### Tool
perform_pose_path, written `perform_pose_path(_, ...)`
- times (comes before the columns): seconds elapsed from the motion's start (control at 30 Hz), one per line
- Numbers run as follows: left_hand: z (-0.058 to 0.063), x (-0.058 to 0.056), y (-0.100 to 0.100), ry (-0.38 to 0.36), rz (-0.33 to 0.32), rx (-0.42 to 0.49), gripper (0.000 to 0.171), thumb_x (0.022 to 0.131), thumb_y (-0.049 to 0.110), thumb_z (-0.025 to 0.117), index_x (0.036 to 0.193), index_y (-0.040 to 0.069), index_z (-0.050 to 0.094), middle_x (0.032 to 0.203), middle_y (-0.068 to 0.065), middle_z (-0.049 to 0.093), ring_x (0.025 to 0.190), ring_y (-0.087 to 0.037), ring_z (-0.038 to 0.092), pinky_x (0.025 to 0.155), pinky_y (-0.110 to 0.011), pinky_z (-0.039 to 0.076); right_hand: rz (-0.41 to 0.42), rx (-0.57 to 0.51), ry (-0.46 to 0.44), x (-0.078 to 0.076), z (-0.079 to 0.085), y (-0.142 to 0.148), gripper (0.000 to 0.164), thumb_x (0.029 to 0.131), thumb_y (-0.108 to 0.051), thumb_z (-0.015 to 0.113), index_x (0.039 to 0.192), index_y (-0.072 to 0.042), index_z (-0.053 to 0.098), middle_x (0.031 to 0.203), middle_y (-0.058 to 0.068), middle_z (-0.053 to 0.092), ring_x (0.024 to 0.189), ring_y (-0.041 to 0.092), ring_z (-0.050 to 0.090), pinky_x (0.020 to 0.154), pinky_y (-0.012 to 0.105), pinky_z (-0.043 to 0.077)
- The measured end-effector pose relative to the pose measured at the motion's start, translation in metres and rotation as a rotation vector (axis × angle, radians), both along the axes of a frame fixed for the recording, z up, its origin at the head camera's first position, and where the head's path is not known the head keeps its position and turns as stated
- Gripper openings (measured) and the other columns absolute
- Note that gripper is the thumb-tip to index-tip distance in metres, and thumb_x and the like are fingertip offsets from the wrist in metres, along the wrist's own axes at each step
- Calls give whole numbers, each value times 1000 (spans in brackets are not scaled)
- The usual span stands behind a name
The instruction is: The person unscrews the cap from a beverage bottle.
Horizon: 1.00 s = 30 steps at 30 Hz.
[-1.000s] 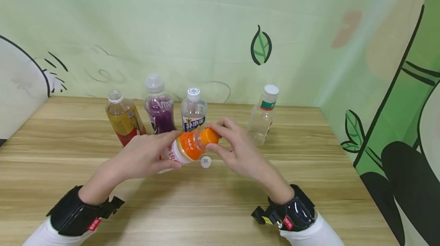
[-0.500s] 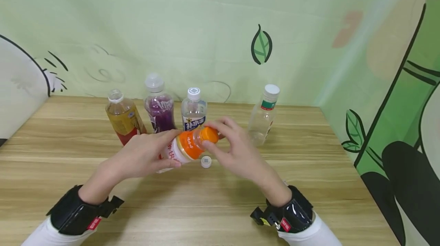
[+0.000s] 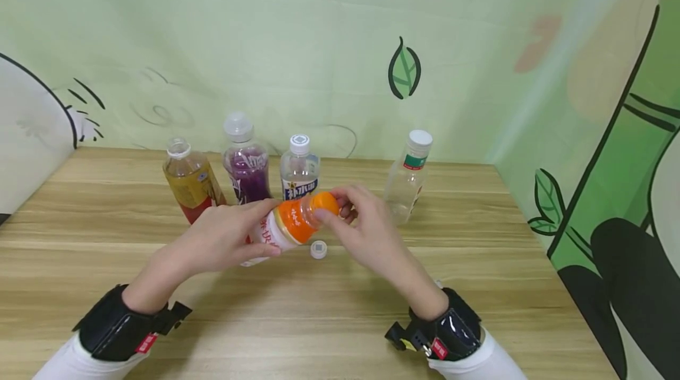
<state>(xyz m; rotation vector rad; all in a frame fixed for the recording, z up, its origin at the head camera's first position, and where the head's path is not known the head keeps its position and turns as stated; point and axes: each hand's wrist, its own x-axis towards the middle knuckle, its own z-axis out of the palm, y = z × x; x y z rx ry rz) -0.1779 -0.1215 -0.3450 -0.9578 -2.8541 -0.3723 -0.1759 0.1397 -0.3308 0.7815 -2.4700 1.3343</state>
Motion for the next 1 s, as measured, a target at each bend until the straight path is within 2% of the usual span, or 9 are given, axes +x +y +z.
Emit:
perform_pose_path(0.33,0,1,2,18,-4,-3,76,80,58,74,136,12,51,107,3,65,77,-12,64,56,-21,45,70,1,71,-1,-2,1,27,89,-7,73,114,2,64,95,0,56,84,13,55,71,24,50)
perform_pose_path(0.6,0,-1,-3,-40,3,16,75,80,54,76,139,14,50,109,4,65,80,-11,63,60,-22,46,152,72,177,1,2,3,39,87,0,74,122,2,60,104,-1,55,90,12,54,74,25,50)
perform_pose_path(1.0,1,-2,-5,-56,8,34,76,80,55,76,140,15,49,110,4,64,79,-10,62,60,-21,46,115,109,166,2,4,3,38,90,-9,71,127,-7,61,115,-4,58,99,12,54,75,28,49)
